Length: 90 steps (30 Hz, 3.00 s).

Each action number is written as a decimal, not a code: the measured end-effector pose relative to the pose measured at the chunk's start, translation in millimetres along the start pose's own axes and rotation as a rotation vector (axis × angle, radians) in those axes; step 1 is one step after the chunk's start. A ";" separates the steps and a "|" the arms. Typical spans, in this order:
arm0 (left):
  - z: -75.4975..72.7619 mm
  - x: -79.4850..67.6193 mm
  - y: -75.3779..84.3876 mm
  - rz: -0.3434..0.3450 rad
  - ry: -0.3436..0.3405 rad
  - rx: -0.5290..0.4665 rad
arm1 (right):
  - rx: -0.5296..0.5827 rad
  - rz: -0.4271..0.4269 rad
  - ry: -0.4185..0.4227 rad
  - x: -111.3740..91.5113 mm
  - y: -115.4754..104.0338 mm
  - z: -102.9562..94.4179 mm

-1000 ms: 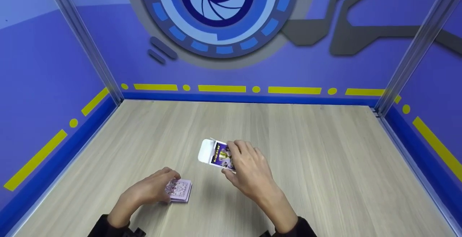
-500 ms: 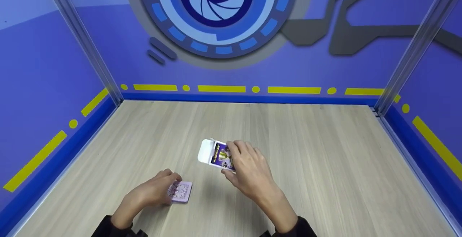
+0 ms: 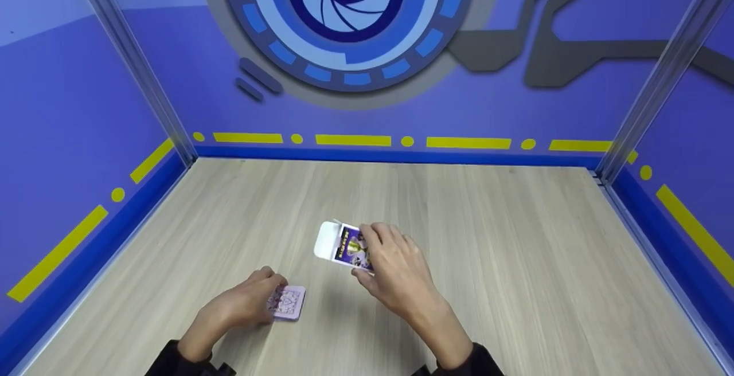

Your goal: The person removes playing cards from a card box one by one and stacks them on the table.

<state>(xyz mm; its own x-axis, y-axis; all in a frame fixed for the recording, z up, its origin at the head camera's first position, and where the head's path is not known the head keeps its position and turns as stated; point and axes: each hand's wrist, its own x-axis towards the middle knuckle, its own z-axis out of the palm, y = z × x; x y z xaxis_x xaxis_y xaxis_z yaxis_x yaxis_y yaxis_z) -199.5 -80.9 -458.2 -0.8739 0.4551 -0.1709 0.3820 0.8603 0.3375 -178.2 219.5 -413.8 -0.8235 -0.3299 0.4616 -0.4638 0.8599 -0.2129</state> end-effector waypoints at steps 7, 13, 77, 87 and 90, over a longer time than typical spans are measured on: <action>-2.2 0.6 -0.2 0.009 0.000 -0.003 | 0.008 -0.002 -0.010 0.3 -0.3 0.1; -5.6 2.3 -1.4 -0.005 0.017 -0.030 | 0.007 -0.007 -0.026 0.3 -1.5 1.0; -14.0 -0.8 51.4 0.150 0.366 -0.817 | 0.071 -0.201 -0.096 -4.7 -30.7 13.0; -21.3 -3.0 48.0 0.197 0.399 -0.813 | 0.087 -0.139 -0.106 -4.3 -24.4 16.3; -23.1 -3.9 44.9 0.235 0.453 -0.716 | 0.087 -0.134 -0.104 -4.0 -21.1 17.2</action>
<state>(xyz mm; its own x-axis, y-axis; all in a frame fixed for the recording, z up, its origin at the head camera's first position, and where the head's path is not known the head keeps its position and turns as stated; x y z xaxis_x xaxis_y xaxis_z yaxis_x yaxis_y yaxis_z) -185.9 -49.4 -420.9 -0.8896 0.3371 0.3082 0.4195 0.3361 0.8432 -170.7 195.9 -425.9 -0.7794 -0.4819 0.4003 -0.5946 0.7702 -0.2307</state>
